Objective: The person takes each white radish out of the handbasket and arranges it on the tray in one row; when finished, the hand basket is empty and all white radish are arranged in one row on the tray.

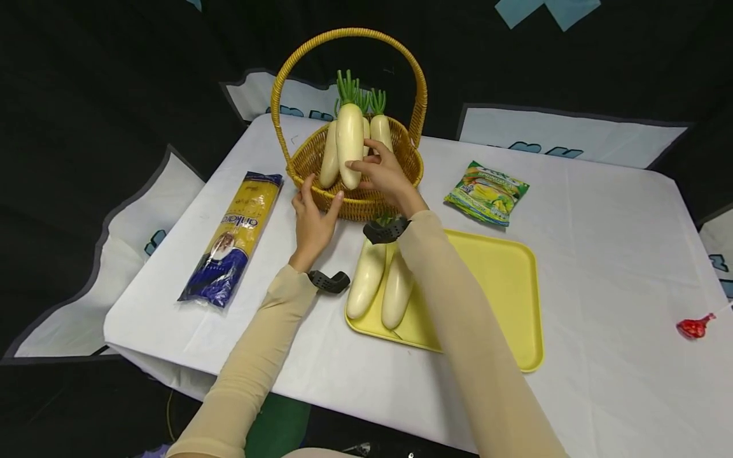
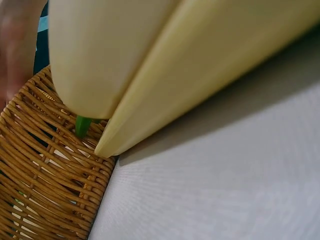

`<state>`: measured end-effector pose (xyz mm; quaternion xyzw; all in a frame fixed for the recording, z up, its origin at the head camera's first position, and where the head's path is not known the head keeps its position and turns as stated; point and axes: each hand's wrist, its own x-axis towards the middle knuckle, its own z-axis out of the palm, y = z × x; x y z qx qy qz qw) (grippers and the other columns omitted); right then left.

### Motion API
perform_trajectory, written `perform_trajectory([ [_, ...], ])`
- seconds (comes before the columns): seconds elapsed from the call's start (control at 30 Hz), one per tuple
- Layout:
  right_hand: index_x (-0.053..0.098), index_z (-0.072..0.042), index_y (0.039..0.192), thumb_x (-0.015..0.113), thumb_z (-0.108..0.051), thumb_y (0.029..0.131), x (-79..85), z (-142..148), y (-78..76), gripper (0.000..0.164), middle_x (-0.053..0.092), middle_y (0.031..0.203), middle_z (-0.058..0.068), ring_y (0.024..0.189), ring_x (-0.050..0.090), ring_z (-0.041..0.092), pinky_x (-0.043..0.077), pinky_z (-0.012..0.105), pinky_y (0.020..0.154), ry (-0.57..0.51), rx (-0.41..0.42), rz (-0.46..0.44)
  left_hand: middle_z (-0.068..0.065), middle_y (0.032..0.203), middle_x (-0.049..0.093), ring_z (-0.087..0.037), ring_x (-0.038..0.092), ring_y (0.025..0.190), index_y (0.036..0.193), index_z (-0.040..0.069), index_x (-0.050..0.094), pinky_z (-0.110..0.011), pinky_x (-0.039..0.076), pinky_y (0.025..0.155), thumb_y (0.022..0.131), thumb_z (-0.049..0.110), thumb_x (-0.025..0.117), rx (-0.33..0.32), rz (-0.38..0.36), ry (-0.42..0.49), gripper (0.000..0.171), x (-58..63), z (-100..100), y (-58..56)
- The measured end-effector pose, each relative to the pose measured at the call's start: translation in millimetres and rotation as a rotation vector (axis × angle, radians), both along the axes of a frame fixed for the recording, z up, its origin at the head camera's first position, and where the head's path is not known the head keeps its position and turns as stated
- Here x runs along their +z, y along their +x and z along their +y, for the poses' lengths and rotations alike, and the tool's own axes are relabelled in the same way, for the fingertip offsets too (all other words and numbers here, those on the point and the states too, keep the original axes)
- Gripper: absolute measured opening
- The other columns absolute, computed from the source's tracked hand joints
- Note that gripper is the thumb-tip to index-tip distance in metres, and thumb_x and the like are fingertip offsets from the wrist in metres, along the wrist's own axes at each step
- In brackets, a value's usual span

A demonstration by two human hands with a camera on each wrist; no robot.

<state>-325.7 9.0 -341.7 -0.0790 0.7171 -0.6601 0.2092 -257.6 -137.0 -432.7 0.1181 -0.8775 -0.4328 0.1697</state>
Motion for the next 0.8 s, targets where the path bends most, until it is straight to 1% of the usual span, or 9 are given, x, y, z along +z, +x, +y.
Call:
perform_trajectory([
  [0.1, 0.023, -0.024, 0.142, 0.061, -0.020, 0.086, 3.2, 13, 5.3, 0.068, 0.046, 0.124, 0.009, 0.111, 0.052, 0.025, 0.047, 0.038, 0.091, -0.016, -0.012, 0.026, -0.024, 0.139, 0.019, -0.045, 0.040, 0.115, 0.141, 0.037, 0.011, -0.056, 0.038, 0.089, 0.079, 0.069, 0.043, -0.004, -0.013, 0.004, 0.076, -0.1, 1, -0.4],
  [0.2, 0.023, -0.024, 0.142, 0.061, -0.018, 0.086, 4.7, 26, 14.1, 0.067, 0.047, 0.118, 0.006, 0.109, 0.053, 0.023, 0.046, 0.038, 0.091, -0.041, -0.033, 0.032, -0.025, 0.139, 0.019, -0.045, 0.040, 0.115, 0.141, 0.038, 0.011, -0.055, 0.038, 0.089, 0.079, 0.069, 0.044, 0.001, -0.013, 0.003, 0.076, -0.5, 2, -0.4],
  [0.33, 0.026, -0.023, 0.141, 0.061, -0.014, 0.086, 6.7, 45, 30.7, 0.066, 0.049, 0.115, 0.004, 0.101, 0.055, 0.018, 0.050, 0.031, 0.081, -0.127, -0.060, 0.026, -0.024, 0.138, 0.020, -0.045, 0.041, 0.114, 0.141, 0.040, 0.010, -0.055, 0.039, 0.088, 0.079, 0.070, 0.042, 0.000, -0.010, 0.002, 0.076, 1.2, -1, -0.6],
  [0.43, 0.028, -0.021, 0.140, 0.060, -0.011, 0.086, 9.0, 61, 44.9, 0.064, 0.050, 0.110, 0.003, 0.093, 0.057, 0.013, 0.052, 0.024, 0.069, -0.167, -0.065, 0.029, -0.024, 0.138, 0.019, -0.044, 0.041, 0.113, 0.140, 0.042, 0.009, -0.055, 0.039, 0.087, 0.079, 0.071, 0.041, -0.004, -0.010, 0.008, 0.076, 3.1, -2, -0.8],
  [0.53, 0.029, -0.019, 0.139, 0.061, -0.010, 0.086, 10.4, 78, 60.2, 0.063, 0.051, 0.105, 0.002, 0.088, 0.059, 0.011, 0.053, 0.025, 0.070, -0.149, -0.071, 0.031, -0.024, 0.138, 0.019, -0.044, 0.041, 0.113, 0.140, 0.043, 0.009, -0.055, 0.039, 0.087, 0.079, 0.071, 0.042, -0.008, -0.010, 0.013, 0.075, 3.3, -2, -0.8],
  [0.6, 0.028, -0.017, 0.139, 0.062, -0.012, 0.085, 10.3, 89, 71.3, 0.064, 0.051, 0.103, 0.001, 0.087, 0.060, 0.009, 0.053, 0.025, 0.071, -0.119, -0.069, 0.027, -0.024, 0.138, 0.019, -0.044, 0.041, 0.113, 0.140, 0.043, 0.008, -0.056, 0.039, 0.087, 0.078, 0.072, 0.041, -0.011, -0.015, 0.014, 0.075, 2.8, -1, -0.9],
  [0.8, 0.021, -0.010, 0.141, 0.062, -0.016, 0.086, 4.0, 117, 107.7, 0.069, 0.051, 0.103, 0.000, 0.087, 0.060, 0.006, 0.052, 0.025, 0.075, -0.049, -0.057, -0.028, -0.024, 0.139, 0.019, -0.045, 0.040, 0.115, 0.139, 0.044, 0.008, -0.056, 0.038, 0.088, 0.079, 0.072, 0.041, -0.014, -0.025, 0.014, 0.075, 1.4, -1, -0.3],
])
